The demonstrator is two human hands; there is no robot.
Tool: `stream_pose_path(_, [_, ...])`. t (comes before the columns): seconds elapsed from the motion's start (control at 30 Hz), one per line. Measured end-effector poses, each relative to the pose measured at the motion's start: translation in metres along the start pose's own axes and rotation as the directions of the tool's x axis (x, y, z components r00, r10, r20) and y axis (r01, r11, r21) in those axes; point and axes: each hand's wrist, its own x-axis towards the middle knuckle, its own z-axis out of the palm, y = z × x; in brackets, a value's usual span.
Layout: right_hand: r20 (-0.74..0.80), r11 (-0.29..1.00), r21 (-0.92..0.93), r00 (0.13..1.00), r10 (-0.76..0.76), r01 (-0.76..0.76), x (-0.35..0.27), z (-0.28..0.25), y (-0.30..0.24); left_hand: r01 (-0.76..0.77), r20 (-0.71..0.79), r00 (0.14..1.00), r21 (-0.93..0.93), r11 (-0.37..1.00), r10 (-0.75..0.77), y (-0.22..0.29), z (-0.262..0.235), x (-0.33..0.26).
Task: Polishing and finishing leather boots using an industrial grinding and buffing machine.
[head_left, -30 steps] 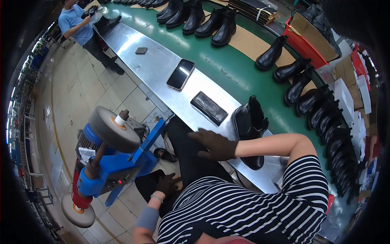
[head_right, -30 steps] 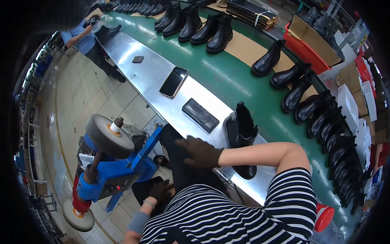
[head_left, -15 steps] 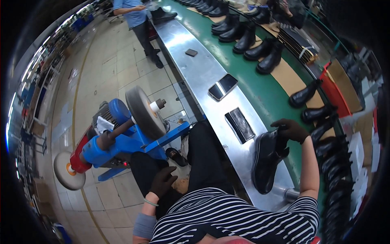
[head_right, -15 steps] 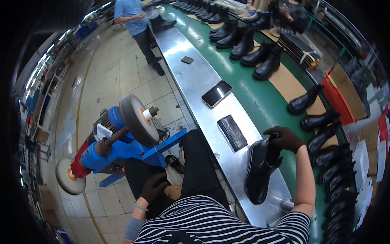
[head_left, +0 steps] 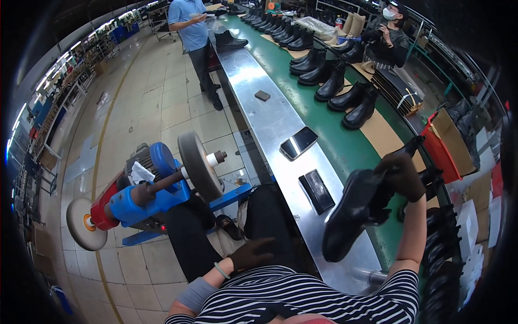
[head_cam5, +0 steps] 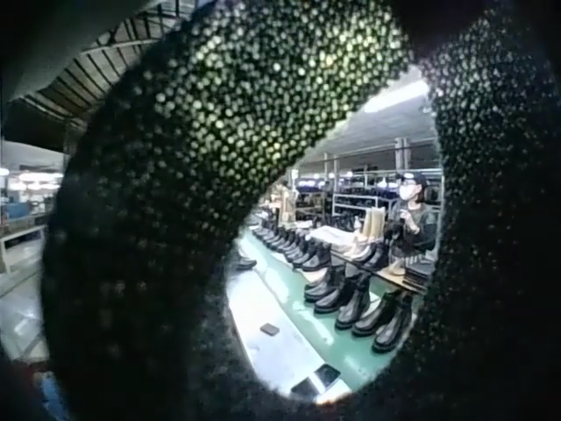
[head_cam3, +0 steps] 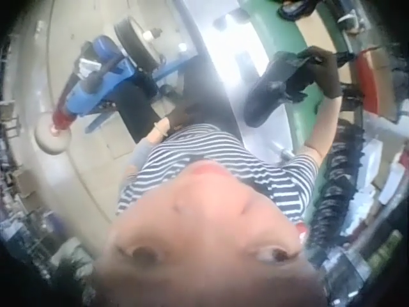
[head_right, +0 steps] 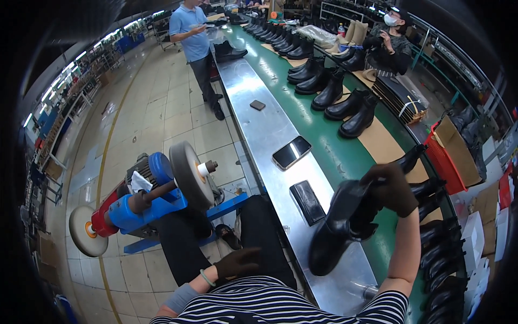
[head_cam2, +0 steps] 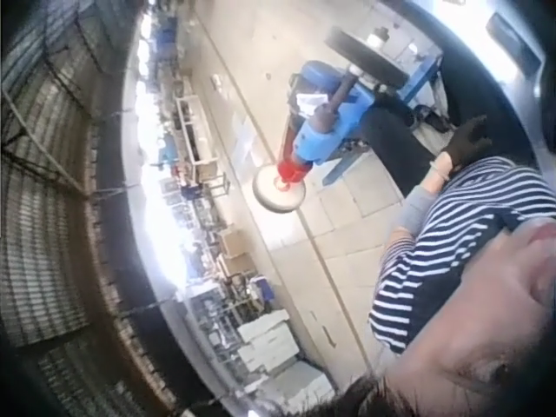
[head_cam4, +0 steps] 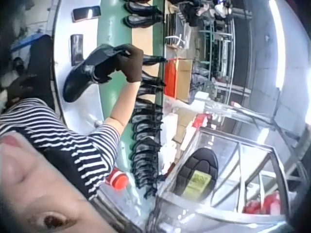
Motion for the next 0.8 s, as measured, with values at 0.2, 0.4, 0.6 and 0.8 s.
stream_pose_path(0.2, [-0.084,0.965,0.241,0.988,0.127,-0.104,0.011,0.060,-0.023,-0.493,-0.280,0.870,-0.501,0.711,0.406,0.011,0.028,0.009])
stream_pose_path(0.4, [0.543,0.822,0.176,0.750,0.378,-0.542,-0.015,0.193,-0.028,-0.630,-0.594,0.754,-0.775,-0.054,-0.282,-0.029,-0.020,-0.021])
stream_pose_path(0.6, [0.767,0.843,0.420,0.628,-0.132,-0.335,0.004,0.274,0.011,-0.397,-0.420,0.786,-0.906,0.150,-0.454,-0.070,-0.077,-0.049])
stream_pose_path(0.8, [0.232,0.665,0.707,0.811,-0.537,0.239,0.072,0.446,0.033,-0.176,-0.161,0.721,-0.983,0.047,-0.674,-0.114,-0.098,0.048])
